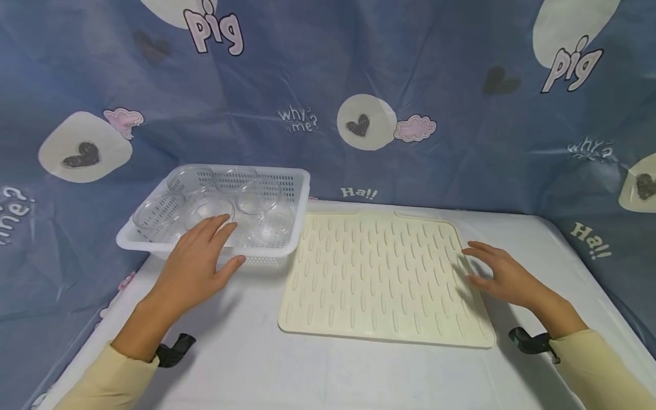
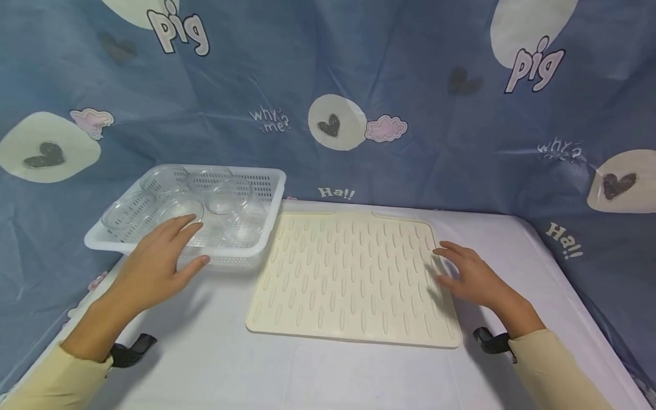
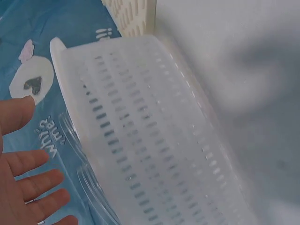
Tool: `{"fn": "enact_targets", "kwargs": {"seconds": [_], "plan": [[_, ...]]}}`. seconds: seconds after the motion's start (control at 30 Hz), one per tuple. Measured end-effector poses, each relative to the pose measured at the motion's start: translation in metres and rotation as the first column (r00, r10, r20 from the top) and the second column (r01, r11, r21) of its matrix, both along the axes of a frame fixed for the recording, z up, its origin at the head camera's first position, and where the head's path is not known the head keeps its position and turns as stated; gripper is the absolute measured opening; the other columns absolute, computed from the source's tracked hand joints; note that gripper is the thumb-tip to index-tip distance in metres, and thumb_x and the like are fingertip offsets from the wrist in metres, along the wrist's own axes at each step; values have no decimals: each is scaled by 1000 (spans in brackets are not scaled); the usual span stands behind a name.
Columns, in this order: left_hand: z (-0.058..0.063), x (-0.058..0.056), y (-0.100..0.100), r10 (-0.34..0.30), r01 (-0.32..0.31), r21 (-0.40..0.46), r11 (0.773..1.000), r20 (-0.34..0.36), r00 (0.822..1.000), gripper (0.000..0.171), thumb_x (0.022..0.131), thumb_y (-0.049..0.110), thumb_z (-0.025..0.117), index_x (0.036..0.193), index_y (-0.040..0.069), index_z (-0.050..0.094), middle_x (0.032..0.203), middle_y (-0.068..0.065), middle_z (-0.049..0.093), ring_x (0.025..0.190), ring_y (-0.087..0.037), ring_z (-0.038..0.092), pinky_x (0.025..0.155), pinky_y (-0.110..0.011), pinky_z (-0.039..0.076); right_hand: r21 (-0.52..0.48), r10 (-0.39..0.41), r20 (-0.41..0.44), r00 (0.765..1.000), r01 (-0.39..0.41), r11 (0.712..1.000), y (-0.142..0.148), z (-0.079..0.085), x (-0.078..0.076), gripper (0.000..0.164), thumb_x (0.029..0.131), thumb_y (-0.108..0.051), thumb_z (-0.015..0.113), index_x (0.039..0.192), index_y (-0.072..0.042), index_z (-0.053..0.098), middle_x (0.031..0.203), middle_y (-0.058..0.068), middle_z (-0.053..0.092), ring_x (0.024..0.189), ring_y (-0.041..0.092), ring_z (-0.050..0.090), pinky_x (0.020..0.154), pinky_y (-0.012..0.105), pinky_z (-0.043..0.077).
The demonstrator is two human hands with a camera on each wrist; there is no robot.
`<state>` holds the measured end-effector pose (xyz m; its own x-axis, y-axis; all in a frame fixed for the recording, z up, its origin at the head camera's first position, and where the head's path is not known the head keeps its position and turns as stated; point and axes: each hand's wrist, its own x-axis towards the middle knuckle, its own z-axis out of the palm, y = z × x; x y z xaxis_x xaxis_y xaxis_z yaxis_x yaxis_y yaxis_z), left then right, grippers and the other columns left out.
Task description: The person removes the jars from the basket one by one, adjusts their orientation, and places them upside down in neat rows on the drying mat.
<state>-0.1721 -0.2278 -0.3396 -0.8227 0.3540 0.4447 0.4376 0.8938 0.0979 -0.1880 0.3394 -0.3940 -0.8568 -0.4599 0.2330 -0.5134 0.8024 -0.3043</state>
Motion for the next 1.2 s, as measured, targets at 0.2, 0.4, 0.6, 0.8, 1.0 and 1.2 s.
{"fn": "enact_targets", "kwargs": {"seconds": [0.2, 0.4, 0.6, 0.8, 1.0, 1.2], "plan": [[-1, 0, -10, -12, 13, 12, 1000, -54, 998, 62, 84, 25, 75, 135, -4, 55, 141, -25, 51, 129, -45, 47, 99, -66, 41, 40, 14, 152, 988, -21, 999, 10, -5, -5, 61, 81, -20, 80, 131, 5, 57, 143, 35, 46, 127, 57, 45, 95, 67, 41], [0, 1, -13, -17, 18, 27, 999, -30, 999, 62, 84, 25, 75, 136, -3, 54, 142, -25, 50, 129, -45, 47, 98, -66, 41, 65, -8, 313, 950, -13, 998, 13, -16, -3, 75, 78, -29, 82, 136, 5, 52, 150, 34, 38, 132, 58, 39, 98, 69, 39], [16, -9, -13, -30, 30, 7, 1000, 11, 999, 60, 86, 23, 73, 136, -4, 53, 143, -27, 49, 129, -46, 47, 103, -65, 39, 105, -45, 272, 961, 17, 994, 14, -23, -1, 83, 75, -32, 84, 139, 7, 48, 151, 30, 36, 128, 57, 39, 97, 69, 40], [28, -15, -13, -12, 12, -11, 1000, 36, 999, 61, 88, 23, 72, 139, -4, 51, 144, -27, 48, 131, -47, 46, 104, -66, 40, 118, -48, 263, 964, 18, 993, 13, -25, 1, 84, 76, -34, 83, 139, 8, 47, 150, 29, 35, 127, 58, 40, 94, 70, 41], [41, -32, -11, -2, 6, -35, 999, 127, 992, 62, 91, 26, 70, 141, -4, 48, 147, -27, 46, 133, -48, 44, 109, -64, 37, 131, -79, 298, 951, 41, 991, 10, -23, 2, 87, 74, -34, 84, 140, 8, 46, 152, 29, 33, 128, 57, 39, 95, 70, 41], [63, -65, -6, 16, 16, -109, 994, 293, 956, 72, 91, 34, 69, 146, -4, 42, 151, -30, 40, 137, -51, 38, 113, -65, 33, 140, -94, 316, 944, 52, 989, 9, -22, 3, 87, 74, -31, 84, 142, 8, 45, 152, 29, 32, 129, 58, 37, 95, 71, 40]]}}
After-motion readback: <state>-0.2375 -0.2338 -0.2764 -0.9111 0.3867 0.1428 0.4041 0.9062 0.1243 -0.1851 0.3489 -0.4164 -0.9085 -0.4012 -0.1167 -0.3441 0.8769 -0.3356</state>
